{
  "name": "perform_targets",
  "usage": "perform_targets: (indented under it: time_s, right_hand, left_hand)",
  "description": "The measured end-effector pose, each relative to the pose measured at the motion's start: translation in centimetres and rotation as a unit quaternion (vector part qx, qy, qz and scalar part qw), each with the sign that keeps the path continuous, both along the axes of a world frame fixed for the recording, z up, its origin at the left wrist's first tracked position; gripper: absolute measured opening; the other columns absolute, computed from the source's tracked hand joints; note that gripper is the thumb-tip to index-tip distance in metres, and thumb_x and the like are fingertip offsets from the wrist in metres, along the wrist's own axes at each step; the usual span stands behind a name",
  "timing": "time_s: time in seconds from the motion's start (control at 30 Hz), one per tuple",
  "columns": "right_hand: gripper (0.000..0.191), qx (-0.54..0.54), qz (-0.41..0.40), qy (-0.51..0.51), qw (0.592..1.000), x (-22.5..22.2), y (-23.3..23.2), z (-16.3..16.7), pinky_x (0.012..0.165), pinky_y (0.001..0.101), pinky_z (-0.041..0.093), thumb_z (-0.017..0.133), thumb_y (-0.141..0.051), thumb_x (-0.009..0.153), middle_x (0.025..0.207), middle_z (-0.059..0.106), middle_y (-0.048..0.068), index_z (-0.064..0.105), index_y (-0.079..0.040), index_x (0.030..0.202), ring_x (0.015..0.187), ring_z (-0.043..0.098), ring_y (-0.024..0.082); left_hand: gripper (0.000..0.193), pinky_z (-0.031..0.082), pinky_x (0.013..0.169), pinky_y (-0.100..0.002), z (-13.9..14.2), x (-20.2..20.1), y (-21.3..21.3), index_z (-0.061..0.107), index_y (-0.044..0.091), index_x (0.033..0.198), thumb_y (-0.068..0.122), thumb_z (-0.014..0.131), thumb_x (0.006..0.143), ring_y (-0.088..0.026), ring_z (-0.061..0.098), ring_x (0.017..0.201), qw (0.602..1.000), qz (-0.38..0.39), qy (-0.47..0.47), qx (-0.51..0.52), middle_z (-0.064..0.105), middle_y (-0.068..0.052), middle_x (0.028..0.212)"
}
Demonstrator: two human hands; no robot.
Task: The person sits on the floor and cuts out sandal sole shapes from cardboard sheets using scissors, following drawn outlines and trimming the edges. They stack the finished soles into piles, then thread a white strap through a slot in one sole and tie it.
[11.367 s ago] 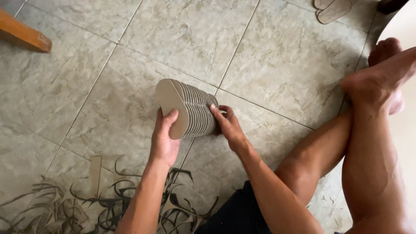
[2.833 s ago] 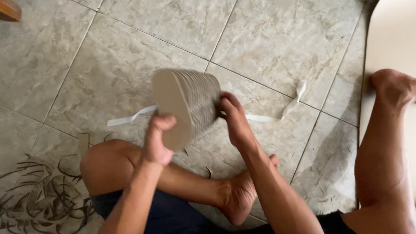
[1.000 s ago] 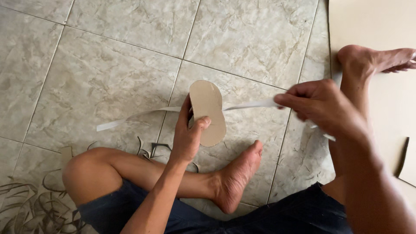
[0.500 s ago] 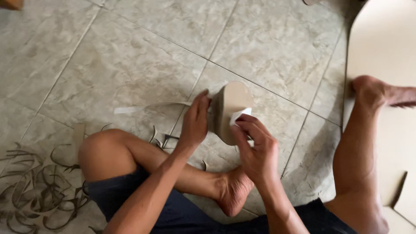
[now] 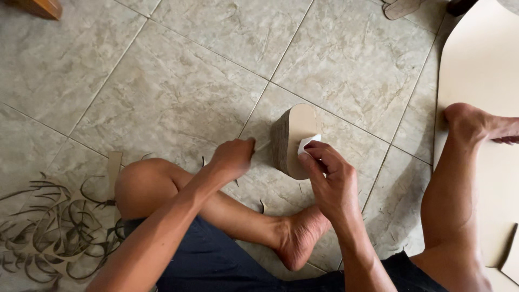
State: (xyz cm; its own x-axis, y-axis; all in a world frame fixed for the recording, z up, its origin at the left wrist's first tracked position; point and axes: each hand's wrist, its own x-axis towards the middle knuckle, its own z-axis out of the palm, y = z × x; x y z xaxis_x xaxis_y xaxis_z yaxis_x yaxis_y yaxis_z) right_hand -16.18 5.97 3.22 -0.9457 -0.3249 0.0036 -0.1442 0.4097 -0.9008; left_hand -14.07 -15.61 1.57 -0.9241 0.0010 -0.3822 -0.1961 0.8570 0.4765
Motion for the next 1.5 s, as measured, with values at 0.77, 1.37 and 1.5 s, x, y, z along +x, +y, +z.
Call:
perform_targets:
  time_s: [0.77, 1.37, 1.5]
  right_hand:
    - [0.020, -0.042, 0.118, 0.070, 0.990, 1.2, -0.1, 0.7, 0.083, 0.0382, 0.053, 0.074, -0.011, 0.090, 0.119, 0.060, 0.015, 0.073, 0.001, 0.105, 0.105, 0.064, 0.029]
    - [0.037, -0.034, 0.219, 0.042, 0.974, 1.4, 0.5, 2.8, 0.099, 0.0413, 0.051, 0.080, -0.014, 0.082, 0.130, 0.060, 0.016, 0.076, -0.007, 0.118, 0.124, 0.058, 0.034]
    - [0.035, -0.025, 0.197, -0.022, 0.980, 1.0, 0.4, 3.2, 0.091, 0.0387, 0.055, 0.078, -0.015, 0.084, 0.124, 0.063, 0.013, 0.072, -0.003, 0.116, 0.112, 0.067, 0.029]
  left_hand:
    - [0.020, 0.049, 0.054, -0.039, 5.7, -4.9, 3.2, 0.073, -0.001, 0.074, 0.018, 0.071, 0.081, -0.018, 0.061, 0.058, 0.980, -0.056, -0.052, 0.183, 0.067, -0.012, 0.061]
    - [0.005, 0.057, 0.070, -0.044, 6.6, -3.3, 3.8, 0.070, 0.004, 0.086, 0.008, 0.068, 0.084, -0.032, 0.071, 0.086, 0.941, -0.246, 0.205, -0.111, 0.069, -0.014, 0.089]
    - [0.007, 0.058, 0.069, -0.043, 6.3, -2.5, 3.7, 0.069, 0.002, 0.085, 0.007, 0.069, 0.080, -0.032, 0.072, 0.086, 0.937, -0.220, 0.261, -0.072, 0.069, -0.015, 0.089]
